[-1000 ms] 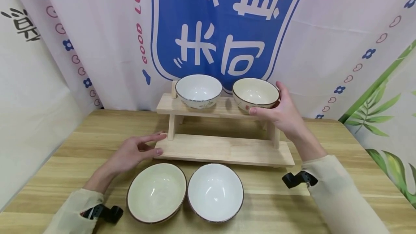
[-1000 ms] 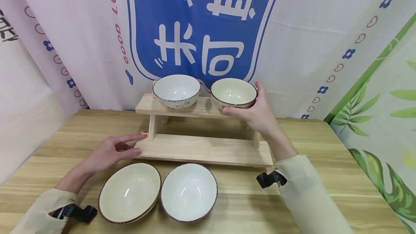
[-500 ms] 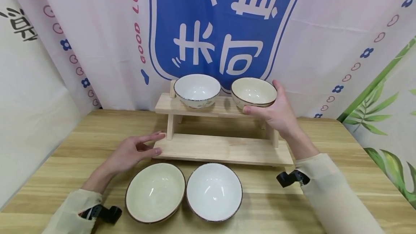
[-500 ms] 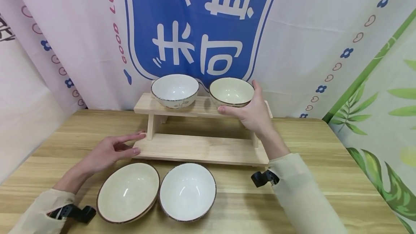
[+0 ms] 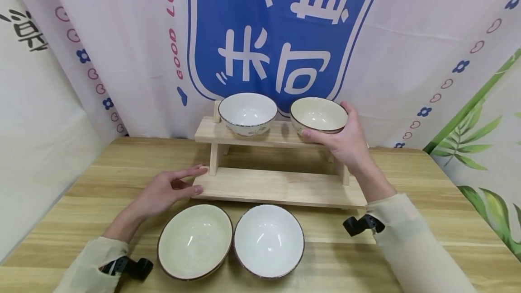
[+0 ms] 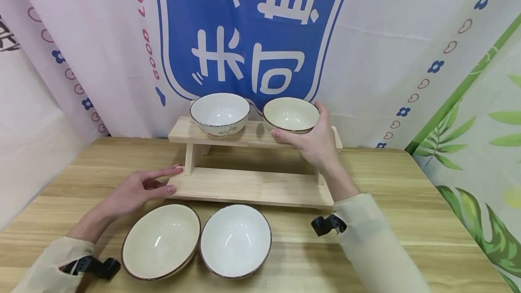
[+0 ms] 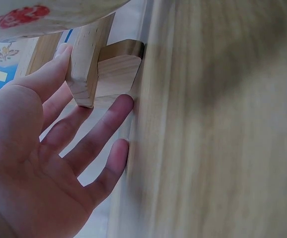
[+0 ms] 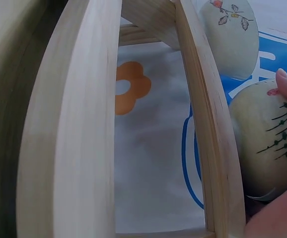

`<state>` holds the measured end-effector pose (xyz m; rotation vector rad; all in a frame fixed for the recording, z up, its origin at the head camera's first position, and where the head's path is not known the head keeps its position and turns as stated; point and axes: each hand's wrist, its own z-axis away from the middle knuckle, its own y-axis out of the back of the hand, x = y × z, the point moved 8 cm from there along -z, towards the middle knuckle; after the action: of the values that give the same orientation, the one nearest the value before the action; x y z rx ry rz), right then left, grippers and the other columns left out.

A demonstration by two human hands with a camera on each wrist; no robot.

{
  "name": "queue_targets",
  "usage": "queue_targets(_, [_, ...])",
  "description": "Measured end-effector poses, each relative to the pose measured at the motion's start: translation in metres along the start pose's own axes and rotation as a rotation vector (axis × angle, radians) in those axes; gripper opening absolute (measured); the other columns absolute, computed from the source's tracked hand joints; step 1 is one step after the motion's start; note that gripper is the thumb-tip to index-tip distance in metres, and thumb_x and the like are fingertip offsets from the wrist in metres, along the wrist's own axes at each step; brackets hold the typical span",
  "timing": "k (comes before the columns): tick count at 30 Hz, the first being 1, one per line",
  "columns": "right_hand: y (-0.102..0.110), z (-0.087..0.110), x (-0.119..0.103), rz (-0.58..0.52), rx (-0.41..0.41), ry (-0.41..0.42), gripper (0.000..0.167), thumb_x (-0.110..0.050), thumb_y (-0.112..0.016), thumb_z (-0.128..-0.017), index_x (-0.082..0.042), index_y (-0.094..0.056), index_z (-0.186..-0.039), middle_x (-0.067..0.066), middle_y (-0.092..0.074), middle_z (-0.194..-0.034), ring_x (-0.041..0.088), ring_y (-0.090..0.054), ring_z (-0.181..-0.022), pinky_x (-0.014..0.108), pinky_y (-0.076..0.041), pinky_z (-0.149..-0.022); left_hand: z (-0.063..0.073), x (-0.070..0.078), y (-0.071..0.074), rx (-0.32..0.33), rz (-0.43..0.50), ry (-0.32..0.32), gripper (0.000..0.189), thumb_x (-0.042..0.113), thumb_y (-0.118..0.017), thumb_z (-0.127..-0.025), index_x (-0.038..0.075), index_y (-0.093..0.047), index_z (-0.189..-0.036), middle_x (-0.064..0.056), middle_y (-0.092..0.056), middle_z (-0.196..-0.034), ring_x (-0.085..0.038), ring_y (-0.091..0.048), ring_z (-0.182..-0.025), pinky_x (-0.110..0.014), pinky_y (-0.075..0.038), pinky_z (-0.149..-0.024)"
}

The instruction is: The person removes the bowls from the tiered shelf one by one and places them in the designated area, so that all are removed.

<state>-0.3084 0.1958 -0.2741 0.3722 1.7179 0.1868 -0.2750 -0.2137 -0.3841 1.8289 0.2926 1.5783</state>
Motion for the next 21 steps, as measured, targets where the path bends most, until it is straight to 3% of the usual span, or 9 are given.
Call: queue_targets(21, [0.003, 0.013, 0.003, -0.053, -0.025, -0.014, 0.127, -0.030, -0.095, -0.081, -0.017, -0.005, -0.170, 0.011, -0.030, -0.171, 0.026, -0.042, -0.149, 0.046, -0.040, -0.125, 0.000, -0.003, 0.000, -0.006, 0.027, 0.005, 0.053, 0.038, -0.076, -0.099, 0.027, -0.063, -0.149, -0.004, -0.047, -0.167, -0.020, -0.069, -0.102, -0.025, -0.057, -0.083])
